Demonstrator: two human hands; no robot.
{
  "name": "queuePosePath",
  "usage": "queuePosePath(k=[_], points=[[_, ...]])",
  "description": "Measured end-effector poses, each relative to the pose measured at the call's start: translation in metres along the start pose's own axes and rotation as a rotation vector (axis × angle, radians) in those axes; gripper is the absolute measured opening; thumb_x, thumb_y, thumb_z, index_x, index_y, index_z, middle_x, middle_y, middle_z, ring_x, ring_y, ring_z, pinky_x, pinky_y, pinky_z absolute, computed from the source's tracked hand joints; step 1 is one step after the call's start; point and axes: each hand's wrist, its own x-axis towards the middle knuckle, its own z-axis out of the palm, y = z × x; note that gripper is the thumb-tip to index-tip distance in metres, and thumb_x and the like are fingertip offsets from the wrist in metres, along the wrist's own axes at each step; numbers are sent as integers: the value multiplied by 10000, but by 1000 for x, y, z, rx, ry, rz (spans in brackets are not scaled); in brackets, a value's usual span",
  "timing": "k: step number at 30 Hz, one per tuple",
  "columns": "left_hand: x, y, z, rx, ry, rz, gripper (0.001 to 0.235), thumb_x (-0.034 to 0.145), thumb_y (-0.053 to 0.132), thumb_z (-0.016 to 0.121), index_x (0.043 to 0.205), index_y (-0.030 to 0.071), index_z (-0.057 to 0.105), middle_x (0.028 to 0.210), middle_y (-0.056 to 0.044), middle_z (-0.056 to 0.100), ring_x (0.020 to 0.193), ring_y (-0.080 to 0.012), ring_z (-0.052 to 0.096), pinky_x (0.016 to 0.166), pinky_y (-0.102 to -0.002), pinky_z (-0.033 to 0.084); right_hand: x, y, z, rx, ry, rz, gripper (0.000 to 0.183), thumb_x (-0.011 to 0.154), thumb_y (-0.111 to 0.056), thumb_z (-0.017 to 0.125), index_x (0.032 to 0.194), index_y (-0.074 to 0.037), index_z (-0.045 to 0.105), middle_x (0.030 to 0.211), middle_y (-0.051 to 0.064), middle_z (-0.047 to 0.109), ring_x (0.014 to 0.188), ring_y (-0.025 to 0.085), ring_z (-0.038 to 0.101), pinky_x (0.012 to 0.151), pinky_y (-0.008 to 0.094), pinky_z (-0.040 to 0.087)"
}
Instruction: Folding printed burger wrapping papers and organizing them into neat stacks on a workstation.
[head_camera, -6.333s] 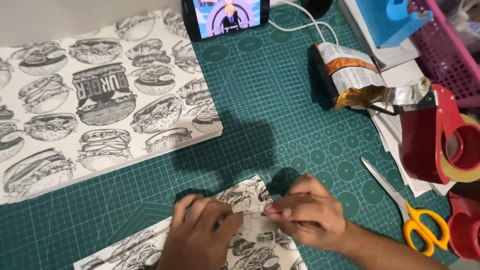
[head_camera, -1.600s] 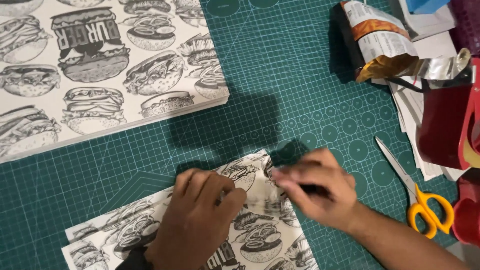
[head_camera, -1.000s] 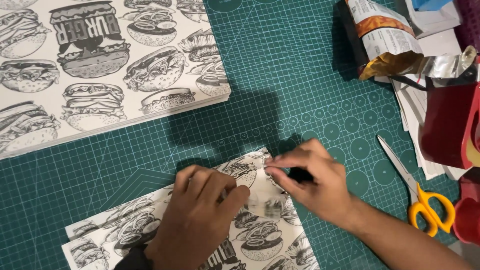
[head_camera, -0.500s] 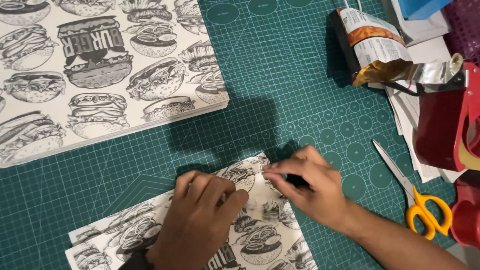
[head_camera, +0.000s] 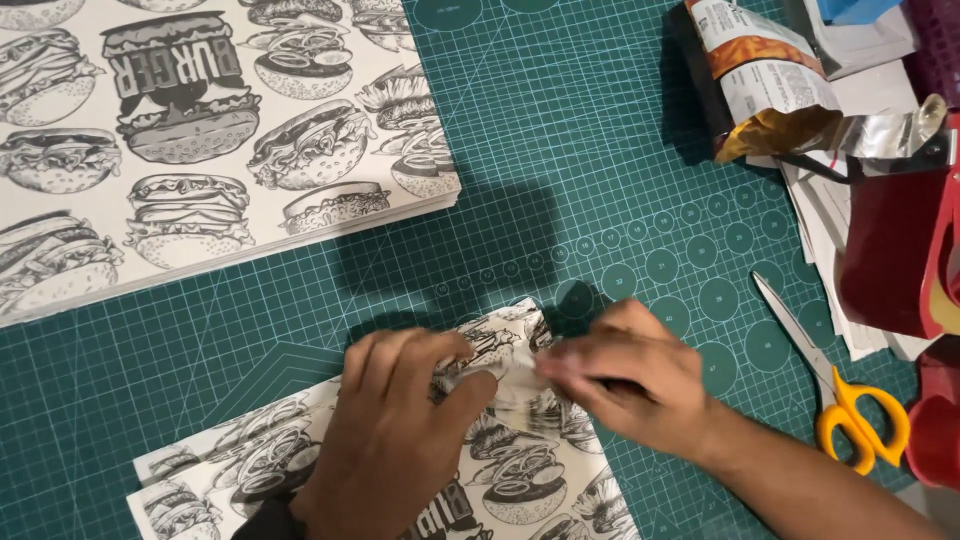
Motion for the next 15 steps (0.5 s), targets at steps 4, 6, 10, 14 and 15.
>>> queuePosePath(k=[4, 6, 10, 14, 15], points=[[-1, 1, -2, -77, 5, -11, 171, 915, 65, 730, 1054, 141, 664, 954, -21, 637, 859, -220, 579, 770, -406, 430, 2, -1, -1, 15, 80, 20, 291, 926, -68, 778, 1155, -95, 601, 996, 37, 785, 780, 66, 666, 629, 183, 482], [0, 2, -4, -100, 41, -9, 285, 884, -78, 700, 1035, 137, 590, 919, -22, 612, 815, -215, 561, 752, -413, 426, 10, -5, -1, 0, 53, 95, 301, 914, -72, 797, 1156, -77, 618, 994, 46, 759, 823, 70, 677, 640, 130, 536], [0, 2, -1, -48, -15, -14, 126, 943, 154, 769, 1044, 153, 694, 1002, -42, 632, 899, -233, 578, 824, -449, 462, 9, -4, -1, -13, -35, 126, 351, 867, -6, 832, 1127, -41, 599, 1008, 78, 704, 878, 122, 726, 690, 151, 627], [1, 0, 0, -99, -54, -24, 218, 878, 196, 817, 1072, 131, 742, 1081, -74, 691, 987, -280, 637, 869, -510, 487, -12, 2, -3, 33, 76, -71, 316, 937, -82, 778, 1179, -156, 590, 976, 16, 811, 807, 63, 742, 635, 225, 468], [0, 0, -1, -97, -55, -26, 218, 878, 196, 817, 1072, 131, 742, 1081, -74, 691, 987, -280, 637, 869, -510, 487, -8, 2, -2, 36, 76, -72, 316, 937, -82, 778, 1179, -156, 590, 976, 16, 811, 807, 63, 742, 635, 225, 468]])
